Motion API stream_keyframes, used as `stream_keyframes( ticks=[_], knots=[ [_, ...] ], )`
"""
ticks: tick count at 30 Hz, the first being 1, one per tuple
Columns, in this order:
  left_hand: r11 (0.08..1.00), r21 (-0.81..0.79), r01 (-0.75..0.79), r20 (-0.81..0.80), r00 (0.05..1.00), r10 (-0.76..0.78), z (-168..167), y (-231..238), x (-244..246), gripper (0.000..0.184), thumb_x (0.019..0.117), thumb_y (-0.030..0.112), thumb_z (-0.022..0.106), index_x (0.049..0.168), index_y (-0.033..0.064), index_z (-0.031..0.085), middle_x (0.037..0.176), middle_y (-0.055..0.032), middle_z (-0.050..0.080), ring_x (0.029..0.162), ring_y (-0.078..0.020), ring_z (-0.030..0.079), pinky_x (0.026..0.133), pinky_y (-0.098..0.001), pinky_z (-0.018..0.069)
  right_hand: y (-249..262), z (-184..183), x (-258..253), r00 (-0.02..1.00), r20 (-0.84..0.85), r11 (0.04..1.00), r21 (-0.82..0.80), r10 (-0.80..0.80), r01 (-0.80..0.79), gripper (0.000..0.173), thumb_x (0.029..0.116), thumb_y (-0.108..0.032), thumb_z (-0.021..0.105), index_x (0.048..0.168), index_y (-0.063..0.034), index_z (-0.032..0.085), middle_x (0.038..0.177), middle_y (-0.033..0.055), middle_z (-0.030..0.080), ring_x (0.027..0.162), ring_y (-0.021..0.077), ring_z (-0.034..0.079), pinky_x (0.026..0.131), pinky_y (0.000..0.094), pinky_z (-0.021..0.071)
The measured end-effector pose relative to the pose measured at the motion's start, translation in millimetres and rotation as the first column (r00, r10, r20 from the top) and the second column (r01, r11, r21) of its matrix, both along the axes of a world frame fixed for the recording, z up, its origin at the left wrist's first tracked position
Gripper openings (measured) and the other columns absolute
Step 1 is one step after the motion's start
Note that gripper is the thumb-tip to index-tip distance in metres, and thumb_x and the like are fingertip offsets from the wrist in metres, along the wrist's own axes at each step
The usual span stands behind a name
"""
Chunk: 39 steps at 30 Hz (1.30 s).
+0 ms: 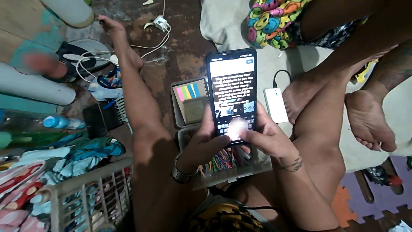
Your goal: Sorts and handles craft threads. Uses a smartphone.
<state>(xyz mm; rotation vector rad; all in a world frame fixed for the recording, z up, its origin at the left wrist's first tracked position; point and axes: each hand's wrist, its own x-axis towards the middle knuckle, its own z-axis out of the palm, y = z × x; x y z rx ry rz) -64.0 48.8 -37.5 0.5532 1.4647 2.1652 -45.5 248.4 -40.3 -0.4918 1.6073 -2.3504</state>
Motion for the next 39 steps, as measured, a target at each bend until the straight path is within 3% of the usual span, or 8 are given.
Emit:
stream_keyframes(
  ticks=[3,7,13,15,24,29,33,39],
  knots=[
    [1.000,0.026,0.002,-0.024,1.000,-0.001,-1.0,1.1,0.7,0.071,0.0900,0.002,0.053,0.151,0.0216,0.023,0.119,0.0099,0.064,0.096,-0.0004,0.067,0.082,-0.0193,0.0580,-5.8,3.0,0.9,0.995,0.025,0.994,0.062,-0.097,0.095,0.051,0.0936,-0.005,0.065,0.135,-0.0215,0.041,0.095,-0.0061,0.071,0.060,-0.0015,0.061,0.051,0.0122,0.0511],
    [1.000,-0.023,-0.010,0.005,1.000,0.010,-1.2,-0.6,-0.6,0.059,0.0890,0.005,0.054,0.142,0.0175,0.033,0.109,0.0098,0.066,0.087,-0.0004,0.068,0.073,-0.0193,0.0594,3.3,0.6,-0.4,0.999,-0.025,0.996,0.091,0.026,-0.024,0.061,0.0913,-0.002,0.063,0.141,-0.0217,0.033,0.104,-0.0082,0.068,0.069,-0.0011,0.064,0.059,0.0145,0.0557],
    [0.996,0.091,0.023,-0.001,1.000,-0.023,-5.5,-1.0,-1.5,0.070,0.0921,0.002,0.052,0.153,0.0231,0.023,0.122,0.0043,0.066,0.096,-0.0078,0.070,0.079,-0.0248,0.0614,10.5,-6.8,-2.7,0.986,-0.004,0.977,-0.128,0.169,-0.168,0.056,0.0967,-0.015,0.058,0.146,-0.0297,0.035,0.116,-0.0039,0.069,0.083,0.0061,0.069,0.066,0.0200,0.0591],
    [0.997,0.077,0.010,-0.007,1.000,-0.010,-5.3,-0.4,-1.6,0.068,0.0902,0.003,0.053,0.150,0.0242,0.027,0.120,0.0066,0.067,0.096,-0.0062,0.070,0.079,-0.0241,0.0609,10.4,-6.3,-2.8,0.985,0.006,0.976,-0.135,0.172,-0.169,0.055,0.0971,-0.014,0.057,0.145,-0.0301,0.035,0.116,-0.0034,0.069,0.083,0.0066,0.070,0.066,0.0202,0.0592],
    [1.000,-0.008,-0.031,0.053,0.998,0.031,-0.5,1.2,-0.4,0.053,0.0917,0.004,0.048,0.141,0.0200,0.037,0.107,0.0083,0.068,0.086,-0.0017,0.069,0.072,-0.0200,0.0598,5.6,-4.2,-1.7,0.996,-0.013,0.993,-0.071,0.089,-0.090,0.054,0.0965,-0.013,0.062,0.142,-0.0272,0.037,0.110,-0.0067,0.070,0.075,0.0013,0.067,0.061,0.0158,0.0566],
    [1.000,-0.008,0.012,-0.023,1.000,-0.013,-2.7,0.5,-1.7,0.060,0.0944,0.006,0.051,0.148,0.0214,0.029,0.113,0.0099,0.065,0.090,0.0004,0.067,0.077,-0.0181,0.0580,-7.5,2.5,1.1,0.993,0.049,0.994,0.036,-0.108,0.106,0.047,0.0957,-0.007,0.064,0.135,-0.0219,0.043,0.092,-0.0054,0.071,0.058,-0.0014,0.060,0.050,0.0125,0.0508],
    [0.999,-0.017,-0.032,0.009,0.999,0.032,-0.8,0.8,-1.7,0.052,0.0913,0.002,0.047,0.139,0.0203,0.039,0.109,0.0091,0.067,0.088,-0.0006,0.068,0.074,-0.0188,0.0590,2.8,-1.5,0.6,0.999,0.011,0.999,-0.031,0.044,-0.044,0.054,0.0962,-0.010,0.058,0.143,-0.0245,0.036,0.108,-0.0053,0.070,0.073,0.0018,0.066,0.059,0.0159,0.0560],
    [0.997,-0.035,-0.068,-0.044,0.997,0.067,3.2,5.5,0.7,0.053,0.0955,0.006,0.055,0.141,0.0204,0.033,0.105,0.0113,0.068,0.082,0.0002,0.068,0.069,-0.0169,0.0589,3.5,-0.7,0.4,0.998,-0.005,0.998,-0.020,0.063,-0.063,0.055,0.0950,-0.007,0.057,0.142,-0.0247,0.034,0.109,-0.0074,0.069,0.074,0.0003,0.066,0.061,0.0153,0.0559]
  ],
)
